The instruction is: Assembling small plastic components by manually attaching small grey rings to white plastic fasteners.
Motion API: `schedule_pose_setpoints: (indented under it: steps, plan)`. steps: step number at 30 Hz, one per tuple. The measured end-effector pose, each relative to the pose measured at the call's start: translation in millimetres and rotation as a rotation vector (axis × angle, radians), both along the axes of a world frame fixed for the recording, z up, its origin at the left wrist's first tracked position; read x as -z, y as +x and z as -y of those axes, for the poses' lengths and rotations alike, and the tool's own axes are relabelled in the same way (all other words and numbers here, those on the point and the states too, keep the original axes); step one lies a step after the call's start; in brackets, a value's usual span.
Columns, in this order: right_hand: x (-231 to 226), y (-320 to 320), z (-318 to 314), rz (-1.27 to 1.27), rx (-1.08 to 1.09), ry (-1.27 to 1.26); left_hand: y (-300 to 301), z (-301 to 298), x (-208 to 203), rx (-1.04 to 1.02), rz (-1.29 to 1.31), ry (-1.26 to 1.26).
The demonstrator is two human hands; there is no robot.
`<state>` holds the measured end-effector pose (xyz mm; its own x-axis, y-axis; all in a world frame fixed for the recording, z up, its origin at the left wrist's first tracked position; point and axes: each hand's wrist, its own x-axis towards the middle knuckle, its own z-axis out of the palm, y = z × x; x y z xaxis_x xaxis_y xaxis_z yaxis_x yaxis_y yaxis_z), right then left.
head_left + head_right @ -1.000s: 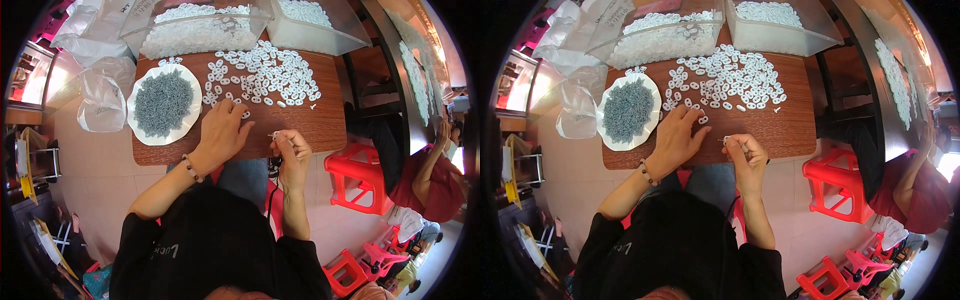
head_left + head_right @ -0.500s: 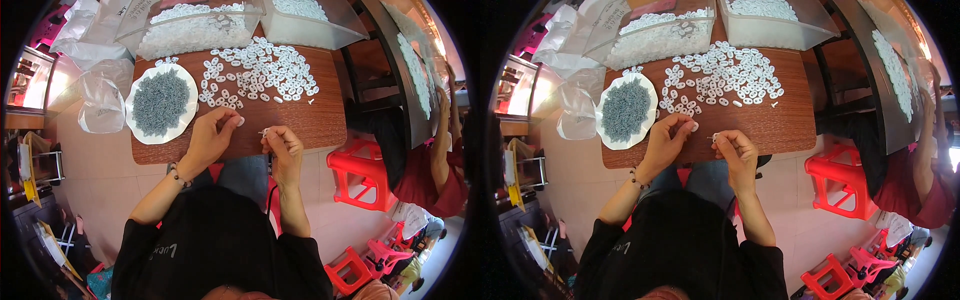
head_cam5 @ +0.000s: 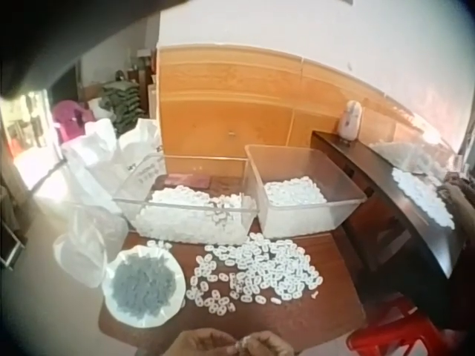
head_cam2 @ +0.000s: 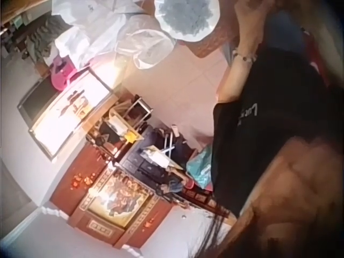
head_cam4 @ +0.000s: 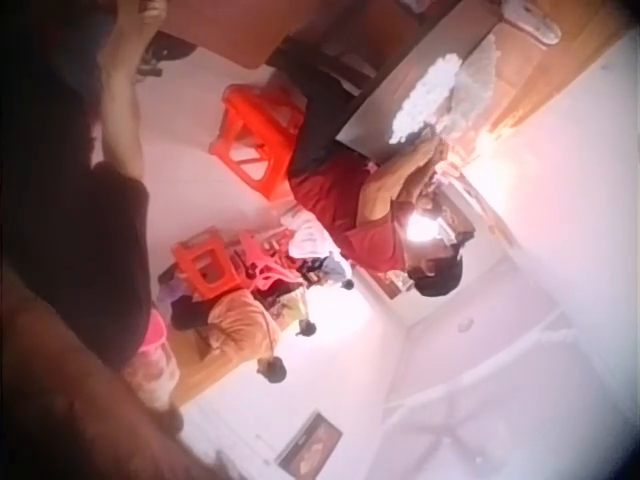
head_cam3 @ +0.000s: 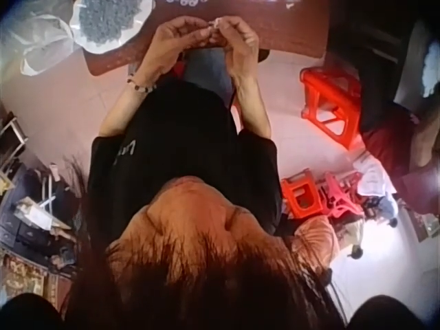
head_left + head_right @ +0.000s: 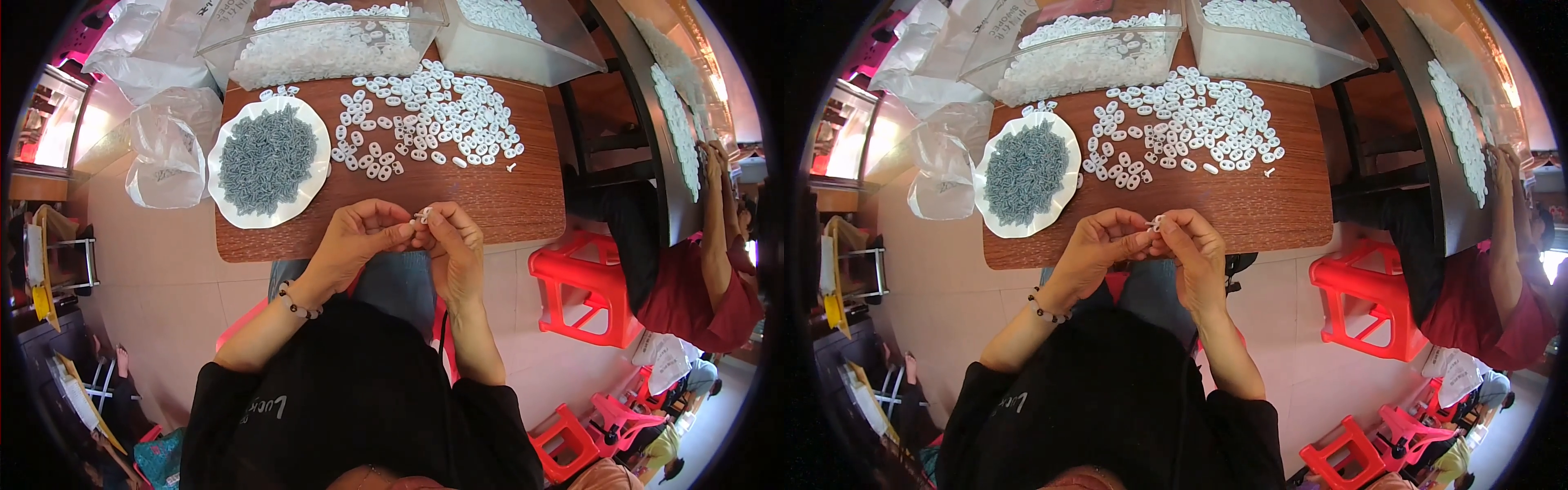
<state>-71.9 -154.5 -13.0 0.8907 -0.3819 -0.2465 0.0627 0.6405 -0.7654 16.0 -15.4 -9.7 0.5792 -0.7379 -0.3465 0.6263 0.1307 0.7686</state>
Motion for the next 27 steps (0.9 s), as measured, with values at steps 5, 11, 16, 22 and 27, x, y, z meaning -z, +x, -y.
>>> schedule_pose_setpoints:
  steps: [5,11,16,22,27]
  plan:
    - [-1,1,-1,0.006,-0.025,-0.028,-1,-5,-1,0.019,-0.042,0.008]
    - [0,0,-3,-0.027,-0.032,-0.057,1,-12,9,0.050,0.024,-0.023]
    - [1,-2,-2,-0.019,-0.037,-0.045,-7,-11,5,0.010,0.048,0.010]
    - [3,-2,-4,-0.017,-0.039,-0.011,-20,-11,5,-0.102,0.075,-0.020]
    - [0,0,-6,-0.012,-0.028,-0.037,-18,-15,4,-0.072,0.062,-0.004]
